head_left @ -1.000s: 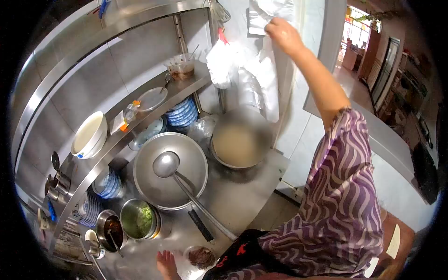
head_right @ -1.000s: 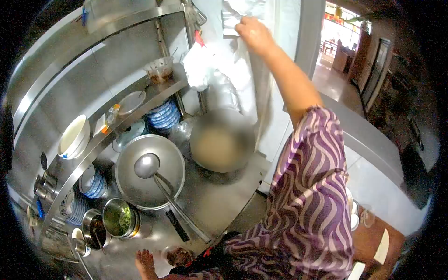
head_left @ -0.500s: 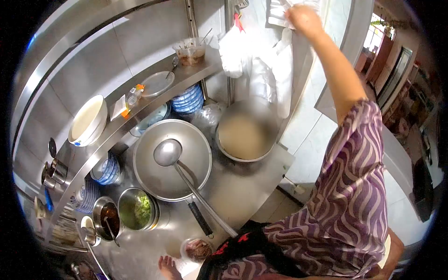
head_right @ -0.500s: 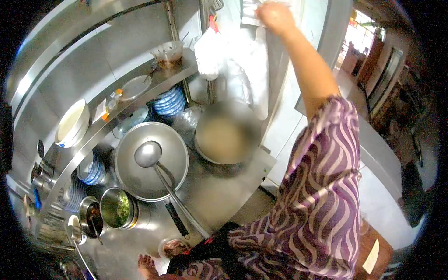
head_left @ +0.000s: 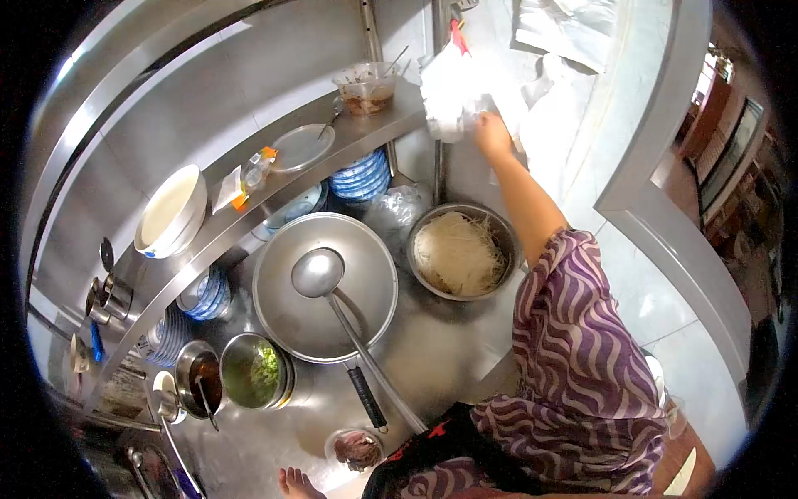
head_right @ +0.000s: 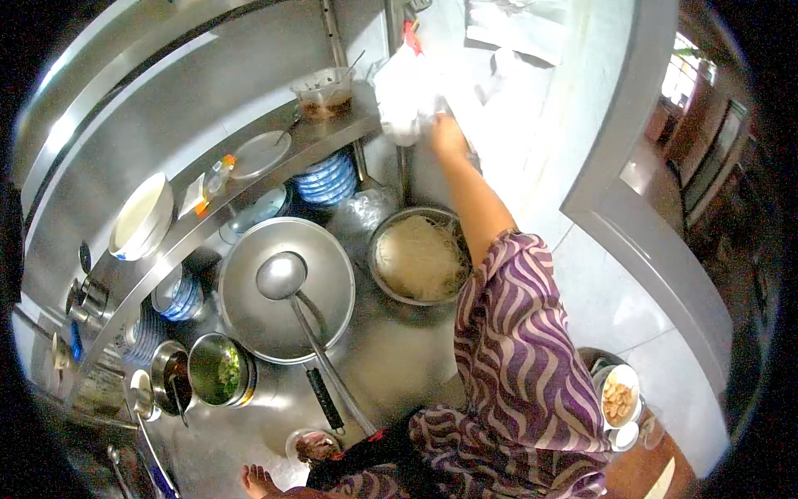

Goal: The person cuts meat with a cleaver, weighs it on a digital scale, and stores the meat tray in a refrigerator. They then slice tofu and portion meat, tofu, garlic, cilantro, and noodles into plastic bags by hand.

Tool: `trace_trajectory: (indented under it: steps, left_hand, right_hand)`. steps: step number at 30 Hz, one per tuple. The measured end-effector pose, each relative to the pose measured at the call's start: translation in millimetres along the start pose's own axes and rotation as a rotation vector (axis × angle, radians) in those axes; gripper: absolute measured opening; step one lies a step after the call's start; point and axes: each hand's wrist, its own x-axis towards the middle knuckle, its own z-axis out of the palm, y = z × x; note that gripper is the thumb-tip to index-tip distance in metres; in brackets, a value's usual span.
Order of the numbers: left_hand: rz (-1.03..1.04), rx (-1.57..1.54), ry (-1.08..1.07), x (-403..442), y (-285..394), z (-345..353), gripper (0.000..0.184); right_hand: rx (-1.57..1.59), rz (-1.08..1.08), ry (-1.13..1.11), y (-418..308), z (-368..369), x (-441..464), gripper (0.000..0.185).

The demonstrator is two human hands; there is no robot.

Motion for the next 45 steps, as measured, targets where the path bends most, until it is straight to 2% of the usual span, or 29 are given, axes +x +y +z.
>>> trace_trajectory:
  steps: [2, 3, 6, 9, 13, 15, 18, 21, 22, 23, 24, 25, 26, 28, 29, 30, 31, 33, 34, 36, 39, 41, 43, 45]
  left_hand:
    - [0.195, 0.23, -0.077, -8.0, -2.9, -16.5, 0.048]
    - [0.288, 0.351, -0.121, -12.3, -2.1, -22.8, 0.048]
    - [0.151, 0.143, 0.13, -40.2, 31.0, 16.1, 0.043]
    - [0.099, 0.013, 0.26, -55.5, 68.9, 57.3, 0.036]
    - [0.359, 0.017, 0.125, -3.2, 43.9, 32.9, 0.031]
    - [0.526, -0.012, 0.08, -22.6, 67.7, 77.5, 0.024]
    - [0.604, 0.124, -0.002, -45.5, 94.3, 124.0, 0.02]
    - [0.746, 0.208, -0.135, -95.5, 126.4, 181.8, 0.019]
    - [0.746, 0.382, -0.293, -105.0, 139.1, 187.7, 0.02]
    - [0.685, 0.168, -0.422, -117.6, 139.6, 206.1, 0.018]
    - [0.751, 0.305, -0.575, -135.1, 155.0, 222.7, 0.018]
    - [0.68, 0.336, -0.72, -148.7, 161.6, 236.3, 0.02]
    - [0.579, 0.289, -0.909, -155.7, 164.9, 247.1, 0.03]
    - [0.3, 0.136, -1.125, -169.1, 165.7, 264.3, 0.05]
    - [0.194, 0.088, -1.136, -167.0, 156.8, 264.1, 0.054]
    - [0.174, 0.079, -1.074, -169.3, 156.4, 263.5, 0.051]
    - [0.147, 0.013, -0.975, -177.9, 164.5, 264.1, 0.038]
    - [-0.032, -0.131, -0.818, -171.1, 162.6, 255.7, 0.022]
    - [-0.179, -0.182, -0.724, -168.3, 170.1, 246.0, 0.014]
    - [-0.054, -0.176, -0.719, -148.4, 164.0, 222.3, 0.014]
    - [0.102, 0.033, -0.716, -128.1, 165.4, 182.0, 0.01]
    - [0.174, 0.103, -0.766, -122.0, 164.9, 161.2, 0.008]
    - [0.21, 0.154, -0.776, -124.4, 170.3, 146.4, 0.008]
    - [0.251, 0.229, -0.732, -128.6, 174.3, 135.4, 0.007]
  right_hand:
    - [0.254, 0.11, 0.054, 11.9, 5.1, 0.3, 0.028]
    - [0.228, 0.092, 0.051, 11.5, 3.0, -4.3, 0.028]
    - [0.232, -0.023, 0.065, 4.7, -22.3, -24.2, 0.035]
    - [0.251, 0.029, -0.023, -13.3, -50.4, -36.6, 0.042]
    - [0.283, -0.119, -0.014, -25.2, -81.5, -45.7, 0.047]
    - [0.305, -0.142, -0.09, -25.3, -90.2, -45.1, 0.052]
    - [-0.188, -0.534, -0.016, -32.8, -99.7, -78.9, 0.049]
    - [-0.177, -0.693, -0.143, -61.3, -121.0, -153.9, 0.048]
    - [-0.142, -0.761, -0.189, -74.0, -127.3, -183.5, 0.045]
    - [-0.102, -0.829, -0.242, -87.1, -133.9, -215.1, 0.042]
    - [-0.044, -0.886, -0.303, -102.7, -141.7, -247.5, 0.038]
    - [0.015, -0.941, -0.36, -114.7, -145.9, -280.4, 0.034]
    - [0.102, -0.973, -0.415, -119.8, -141.9, -313.0, 0.029]
    - [0.237, -1.051, -0.491, -131.8, -140.0, -372.0, 0.019]
    - [0.285, -1.099, -0.508, -138.7, -141.8, -396.3, 0.015]
    - [0.264, -1.183, -0.442, -145.0, -142.7, -417.8, 0.013]
    - [0.259, -1.206, -0.505, -145.3, -137.9, -438.4, 0.015]
    - [0.295, -1.229, -0.655, -152.0, -137.1, -468.1, 0.02]
    - [0.391, -1.225, -0.641, -156.2, -140.8, -475.5, 0.023]
    - [0.584, -1.22, -0.613, -164.8, -157.0, -479.7, 0.031]
    - [0.509, -1.186, -0.46, -180.7, -171.6, -459.5, 0.044]
    - [0.699, -0.96, -0.541, -192.7, -160.7, -459.0, 0.052]
    - [0.762, -0.849, -0.871, -203.1, -147.4, -472.4, 0.055]
    - [0.722, -0.768, -1.296, -204.7, -130.3, -483.3, 0.054]
